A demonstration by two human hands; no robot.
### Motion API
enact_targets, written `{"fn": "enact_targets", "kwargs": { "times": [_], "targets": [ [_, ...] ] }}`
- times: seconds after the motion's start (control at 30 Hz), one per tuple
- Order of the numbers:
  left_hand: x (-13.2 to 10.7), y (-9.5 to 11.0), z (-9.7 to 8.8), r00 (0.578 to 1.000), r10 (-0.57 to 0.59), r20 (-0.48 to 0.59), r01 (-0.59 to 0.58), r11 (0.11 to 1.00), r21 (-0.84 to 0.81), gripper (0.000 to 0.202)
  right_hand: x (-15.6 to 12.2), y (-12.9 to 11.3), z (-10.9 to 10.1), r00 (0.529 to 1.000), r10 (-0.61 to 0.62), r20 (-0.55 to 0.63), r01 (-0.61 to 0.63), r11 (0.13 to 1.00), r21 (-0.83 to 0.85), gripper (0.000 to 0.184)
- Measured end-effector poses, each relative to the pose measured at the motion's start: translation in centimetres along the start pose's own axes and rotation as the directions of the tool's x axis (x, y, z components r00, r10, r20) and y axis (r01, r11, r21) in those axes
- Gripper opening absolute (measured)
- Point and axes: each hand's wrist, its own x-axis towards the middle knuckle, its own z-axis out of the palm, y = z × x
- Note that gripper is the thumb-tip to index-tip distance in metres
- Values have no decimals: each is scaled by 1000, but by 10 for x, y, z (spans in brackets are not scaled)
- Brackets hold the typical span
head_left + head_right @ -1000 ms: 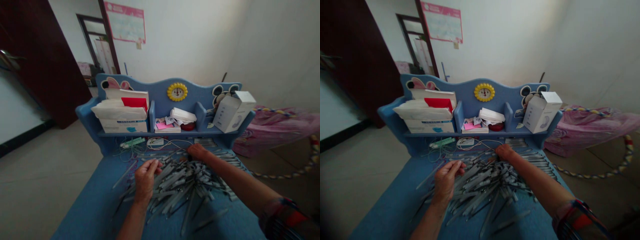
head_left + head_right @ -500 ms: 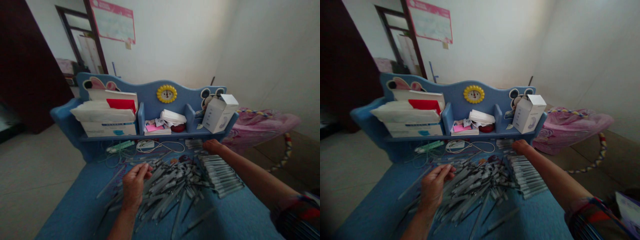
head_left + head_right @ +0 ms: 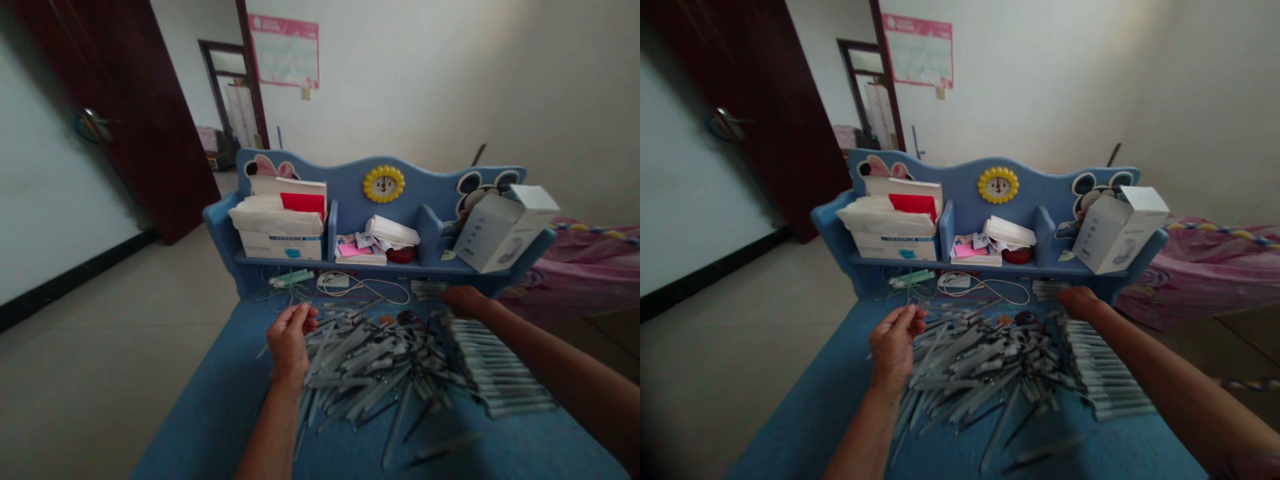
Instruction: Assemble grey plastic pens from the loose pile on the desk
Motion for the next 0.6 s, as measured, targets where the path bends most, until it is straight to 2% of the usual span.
{"fn": "enact_targets", "kwargs": {
  "times": [0.13,0.27,0.33,0.43,0.53,0.6],
  "targets": [
    [1,0,-3,999,-18,-29,17,1000,-20,26,18,-48,-15,989,-150,-1,150,989,-12,18],
    [3,-1,-7,999,-2,-36,1,999,-38,25,38,-106,-33,953,-295,-73,295,955,-5,30],
    [5,-1,-9,999,3,-47,-6,999,-49,25,47,-127,-38,936,-343,-81,344,939,-8,33],
    [8,1,-14,996,-2,-88,-5,997,-79,25,58,-143,-39,925,-377,-49,377,926,-18,30],
    [11,4,-20,990,-14,-140,0,995,-103,25,64,-144,-38,931,-366,-11,365,930,-30,19],
    [12,7,-22,986,-15,-165,-5,993,-118,25,68,-145,-40,940,-341,-8,341,939,-39,18]
  ]
}}
